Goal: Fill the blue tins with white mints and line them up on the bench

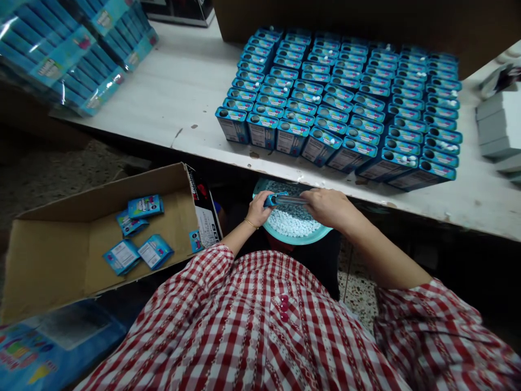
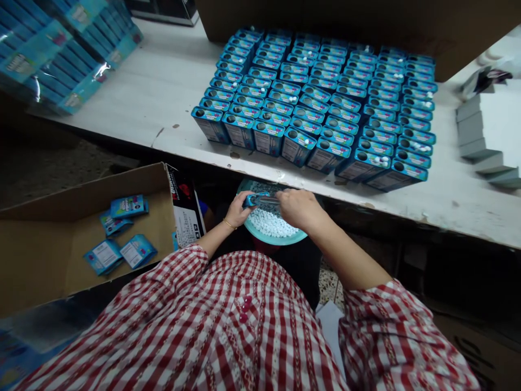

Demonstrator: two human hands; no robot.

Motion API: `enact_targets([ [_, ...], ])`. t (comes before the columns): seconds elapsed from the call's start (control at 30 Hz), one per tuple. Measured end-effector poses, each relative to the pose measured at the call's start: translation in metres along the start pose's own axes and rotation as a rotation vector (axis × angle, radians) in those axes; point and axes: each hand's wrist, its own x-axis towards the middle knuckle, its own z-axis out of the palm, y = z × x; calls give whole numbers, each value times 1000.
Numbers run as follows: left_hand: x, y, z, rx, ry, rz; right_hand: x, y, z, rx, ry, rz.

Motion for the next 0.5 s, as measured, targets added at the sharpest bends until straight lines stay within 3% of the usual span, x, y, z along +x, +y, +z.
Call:
enact_targets([
  [0.07, -2, -2, -3, -53, 56, -41, -3, 20, 23, 45, 12, 59],
  [0.17, -5, -7, -10, -125, 165, -141, 5, 42, 80, 155, -88, 225],
  [0.3, -7, -12, -16, -172, 236, -221, 40, 24, 156, 314, -179, 283],
  [0.4, -8, -14, -19, -167, 255, -244, 70, -2, 184, 434, -126, 224],
  [0.5, -9, -16, -22, -152, 263, -239, 85, -11, 191, 568, -62, 153],
])
